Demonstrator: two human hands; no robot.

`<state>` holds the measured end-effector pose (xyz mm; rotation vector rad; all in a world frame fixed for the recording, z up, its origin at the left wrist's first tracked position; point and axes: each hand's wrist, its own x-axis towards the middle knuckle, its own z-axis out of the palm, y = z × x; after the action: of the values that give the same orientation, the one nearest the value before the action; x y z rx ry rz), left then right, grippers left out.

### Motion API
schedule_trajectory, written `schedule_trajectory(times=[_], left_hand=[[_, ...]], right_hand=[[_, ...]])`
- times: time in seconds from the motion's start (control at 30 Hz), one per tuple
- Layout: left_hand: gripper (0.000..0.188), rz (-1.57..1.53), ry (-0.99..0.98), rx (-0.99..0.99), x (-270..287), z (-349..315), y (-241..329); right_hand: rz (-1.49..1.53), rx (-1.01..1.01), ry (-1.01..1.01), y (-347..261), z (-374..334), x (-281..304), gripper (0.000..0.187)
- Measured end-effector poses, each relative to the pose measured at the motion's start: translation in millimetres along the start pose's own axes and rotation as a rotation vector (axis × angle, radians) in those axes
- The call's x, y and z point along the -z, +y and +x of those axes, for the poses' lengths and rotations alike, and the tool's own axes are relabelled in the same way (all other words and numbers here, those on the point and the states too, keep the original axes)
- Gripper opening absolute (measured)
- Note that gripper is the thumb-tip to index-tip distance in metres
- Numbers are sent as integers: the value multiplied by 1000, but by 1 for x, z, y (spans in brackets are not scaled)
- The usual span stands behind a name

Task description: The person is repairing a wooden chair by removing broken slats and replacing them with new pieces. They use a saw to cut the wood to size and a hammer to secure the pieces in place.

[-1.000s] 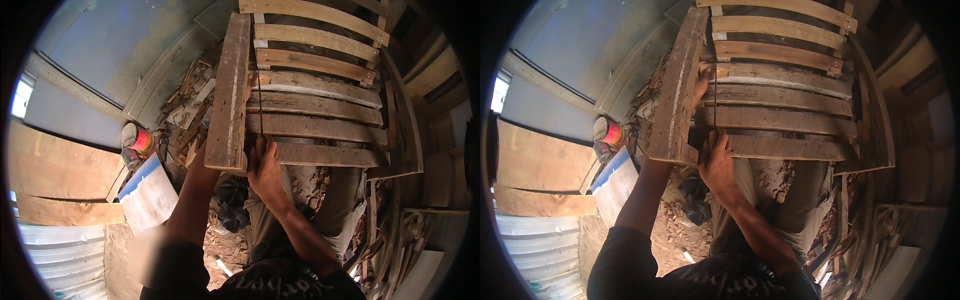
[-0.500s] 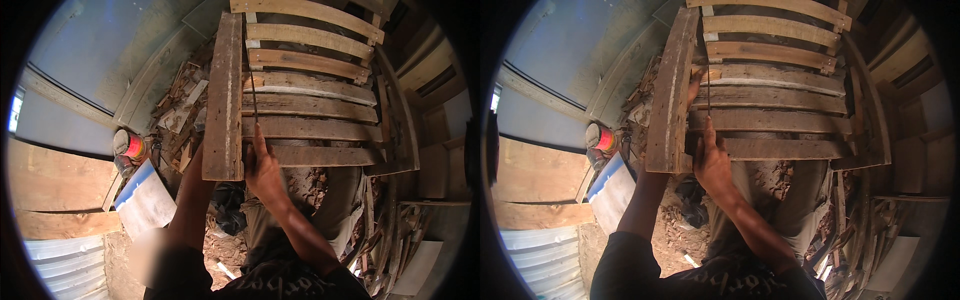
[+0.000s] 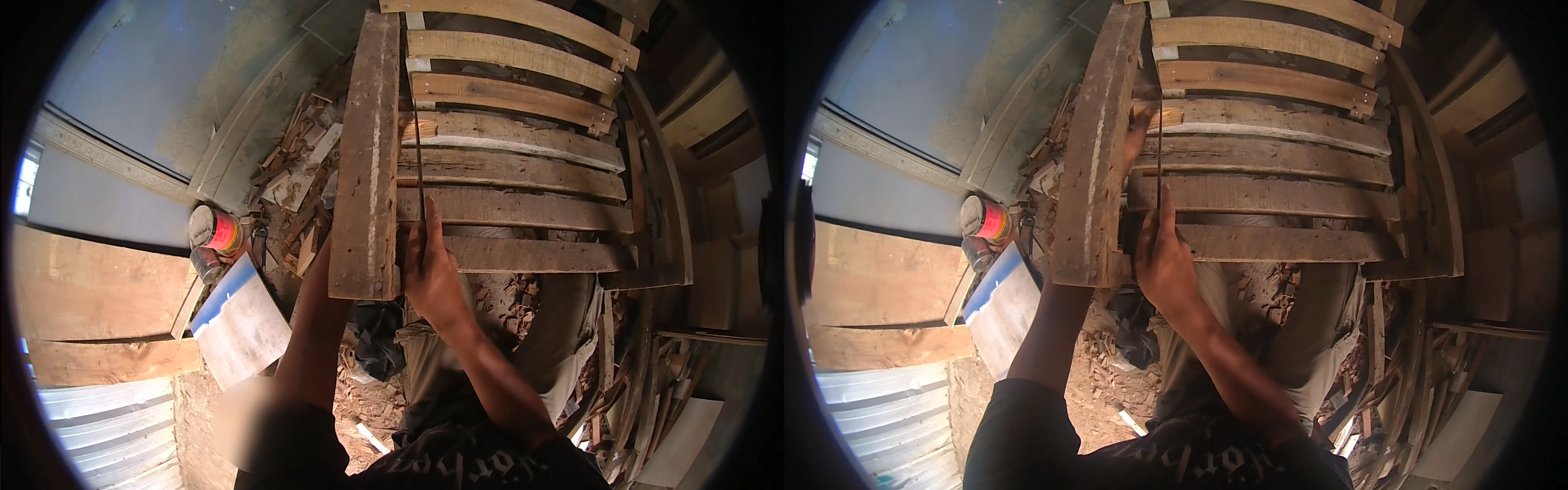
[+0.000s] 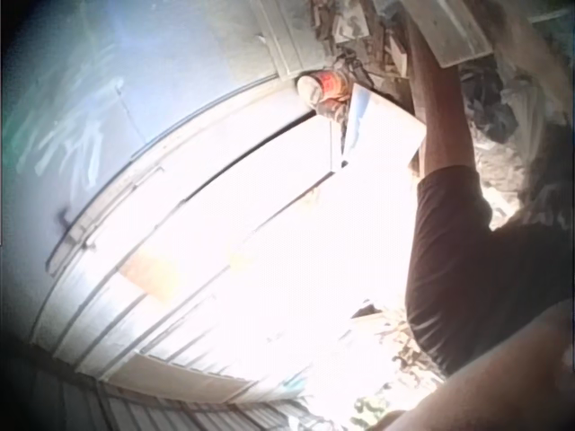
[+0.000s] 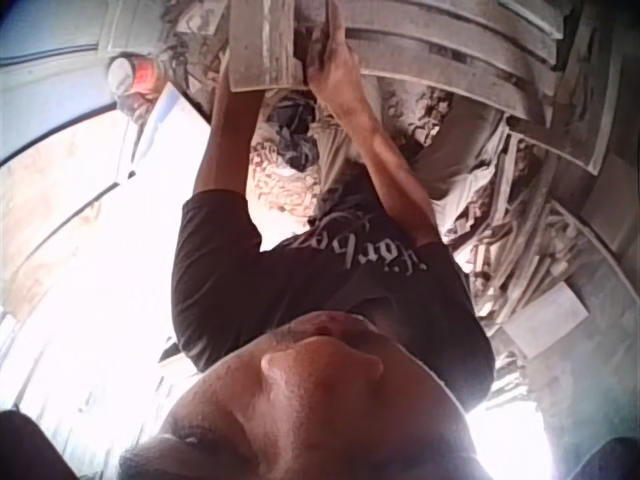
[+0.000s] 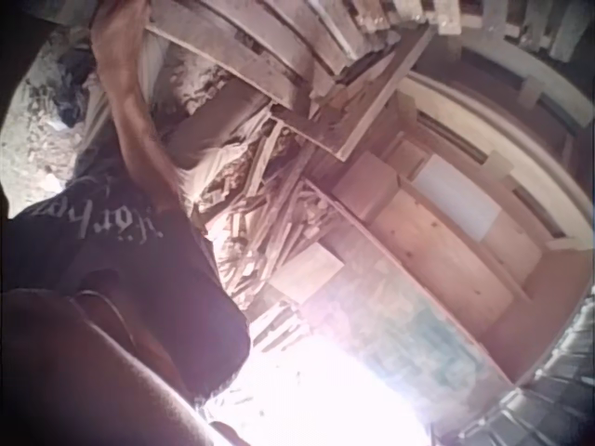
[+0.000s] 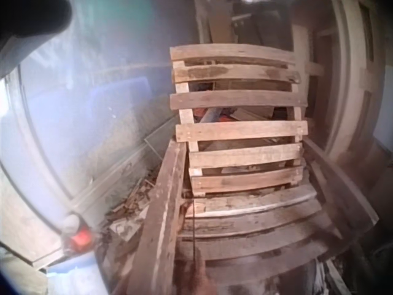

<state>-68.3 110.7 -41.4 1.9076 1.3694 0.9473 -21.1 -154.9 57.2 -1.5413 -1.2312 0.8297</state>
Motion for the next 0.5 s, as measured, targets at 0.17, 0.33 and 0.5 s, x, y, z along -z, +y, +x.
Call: schedule_trajectory(times=[0.17,0.33,0.5], left_hand=[[56,-39,-19,-19,-22,3,6],[57,-1,40,-13,6,-2,-14],[59,-35,25,-37,-12,3,0]], right_hand=[[-87,8,89,20,-2,-1,62],[-18,-13,18,3,-9,-10,63],[-62,24,69,11,8,-3,59]])
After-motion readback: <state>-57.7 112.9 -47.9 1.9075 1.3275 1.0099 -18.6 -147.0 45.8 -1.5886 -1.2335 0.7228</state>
